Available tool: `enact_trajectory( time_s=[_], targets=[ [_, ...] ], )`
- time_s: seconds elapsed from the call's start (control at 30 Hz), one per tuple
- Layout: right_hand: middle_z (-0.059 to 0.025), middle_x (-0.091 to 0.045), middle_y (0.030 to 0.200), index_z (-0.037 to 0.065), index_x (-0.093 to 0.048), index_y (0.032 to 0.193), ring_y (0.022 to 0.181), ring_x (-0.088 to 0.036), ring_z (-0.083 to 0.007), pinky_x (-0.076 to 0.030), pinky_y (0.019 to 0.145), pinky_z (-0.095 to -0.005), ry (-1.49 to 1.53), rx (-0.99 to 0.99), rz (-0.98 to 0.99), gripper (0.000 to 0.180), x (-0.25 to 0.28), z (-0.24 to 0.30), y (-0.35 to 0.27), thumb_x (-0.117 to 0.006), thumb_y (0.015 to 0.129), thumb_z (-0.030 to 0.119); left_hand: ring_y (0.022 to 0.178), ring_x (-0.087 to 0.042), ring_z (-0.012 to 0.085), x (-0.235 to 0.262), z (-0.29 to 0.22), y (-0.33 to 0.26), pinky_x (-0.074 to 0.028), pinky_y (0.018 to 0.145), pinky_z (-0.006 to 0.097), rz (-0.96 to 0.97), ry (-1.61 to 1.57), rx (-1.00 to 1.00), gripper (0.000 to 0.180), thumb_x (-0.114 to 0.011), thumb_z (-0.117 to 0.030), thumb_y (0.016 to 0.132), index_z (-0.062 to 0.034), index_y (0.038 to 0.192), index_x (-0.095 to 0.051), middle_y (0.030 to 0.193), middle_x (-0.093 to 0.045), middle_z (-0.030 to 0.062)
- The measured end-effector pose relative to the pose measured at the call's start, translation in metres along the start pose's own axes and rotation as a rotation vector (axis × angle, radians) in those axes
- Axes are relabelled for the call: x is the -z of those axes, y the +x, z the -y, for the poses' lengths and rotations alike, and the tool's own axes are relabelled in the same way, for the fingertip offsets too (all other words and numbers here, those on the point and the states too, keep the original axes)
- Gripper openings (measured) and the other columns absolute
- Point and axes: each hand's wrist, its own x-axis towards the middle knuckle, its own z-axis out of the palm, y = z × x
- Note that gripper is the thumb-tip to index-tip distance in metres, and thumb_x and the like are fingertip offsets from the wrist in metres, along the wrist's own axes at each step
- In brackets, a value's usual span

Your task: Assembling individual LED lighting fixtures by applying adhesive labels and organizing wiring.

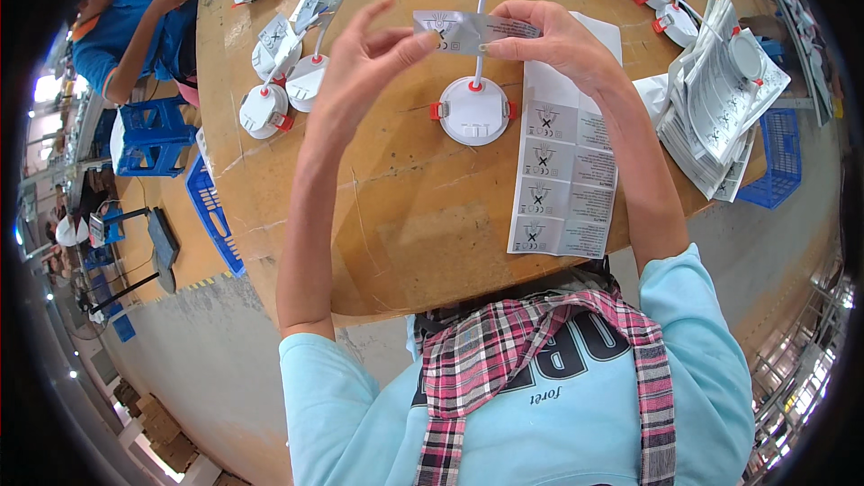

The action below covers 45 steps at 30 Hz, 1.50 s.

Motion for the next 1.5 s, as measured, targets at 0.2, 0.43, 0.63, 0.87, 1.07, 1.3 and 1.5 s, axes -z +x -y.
enact_trajectory(
  time_s=[0.2, 0.43, 0.63, 0.87, 1.07, 1.3, 1.5],
  targets=[
    [-0.0012, -0.061, 0.083, 0.000, -0.064, 0.099, 0.078, -0.054, -0.0067, -0.039, 0.070, -0.0206, 0.032, 0.014, 0.019, 0.031, -0.006, -0.002, 0.002, -0.066, 0.081, 0.026, 0.090, -0.063, 0.0129, -0.028, 0.032, -0.027, -0.050, 0.081, 0.026, 0.179, 0.027, 0.082, 0.034, -0.070, -0.016, 0.083, 0.0035, 0.109, -0.062, 0.100, -0.066, 0.0089],
    [-0.0009, -0.064, 0.084, -0.001, -0.064, 0.098, 0.073, -0.055, -0.0046, -0.041, 0.061, -0.0195, 0.046, -0.014, 0.040, 0.026, -0.004, -0.001, 0.001, -0.066, 0.082, 0.020, 0.089, -0.060, 0.0112, -0.007, 0.015, -0.028, -0.046, 0.081, 0.026, 0.217, 0.071, 0.162, 0.029, -0.067, -0.019, 0.083, 0.0016, 0.104, -0.066, 0.100, -0.067, 0.0068],
    [0.0003, -0.065, 0.080, 0.003, -0.064, 0.099, 0.072, -0.056, -0.0041, -0.042, 0.062, -0.0197, 0.029, 0.025, 0.037, 0.022, -0.014, 0.004, -0.002, -0.066, 0.082, 0.016, 0.086, -0.059, 0.0083, -0.006, -0.004, 0.001, -0.043, 0.073, 0.022, -0.120, 0.147, -0.088, 0.030, -0.066, -0.026, 0.084, -0.0005, 0.100, -0.067, 0.092, -0.066, 0.0046],
    [-0.0037, -0.065, 0.090, 0.001, -0.062, 0.106, 0.085, -0.060, -0.0086, -0.047, 0.076, -0.0228, -0.031, -0.027, 0.079, 0.027, -0.014, 0.007, -0.002, -0.066, 0.083, 0.016, 0.073, -0.056, 0.0046, -0.015, -0.004, 0.017, -0.042, 0.069, 0.020, 0.151, 0.085, 0.043, 0.022, -0.069, -0.027, 0.083, -0.0055, 0.088, -0.067, 0.080, -0.065, -0.0007],
    [-0.0026, -0.064, 0.088, 0.000, -0.062, 0.104, 0.081, -0.058, -0.0076, -0.045, 0.072, -0.0224, -0.038, 0.085, 0.008, 0.025, -0.017, 0.000, -0.003, -0.064, 0.084, 0.016, 0.073, -0.057, 0.0042, -0.012, -0.004, 0.018, -0.042, 0.069, 0.021, 0.198, 0.082, 0.011, 0.019, -0.068, -0.025, 0.083, -0.0068, 0.088, -0.067, 0.078, -0.065, -0.0018],
    [0.0017, -0.061, 0.085, 0.003, -0.064, 0.084, 0.081, -0.053, -0.0082, -0.042, 0.076, -0.0246, -0.277, 0.284, -0.043, 0.013, -0.018, 0.015, -0.008, -0.069, 0.081, 0.015, 0.073, -0.058, 0.0052, -0.008, -0.003, 0.025, -0.042, 0.069, 0.021, 0.243, 0.111, 0.046, 0.017, -0.068, -0.023, 0.083, -0.0056, 0.086, -0.066, 0.076, -0.065, -0.0002],
    [-0.0005, -0.064, 0.078, 0.002, -0.067, 0.083, 0.078, -0.057, -0.0105, -0.043, 0.080, -0.0264, -0.124, 0.429, 0.125, 0.013, -0.015, 0.021, -0.011, -0.069, 0.079, 0.015, 0.075, -0.063, 0.0108, -0.008, -0.001, 0.031, -0.047, 0.078, 0.026, 0.240, 0.153, 0.036, 0.023, -0.065, -0.024, 0.085, -0.0018, 0.092, -0.067, 0.080, -0.068, 0.0044]
  ],
)
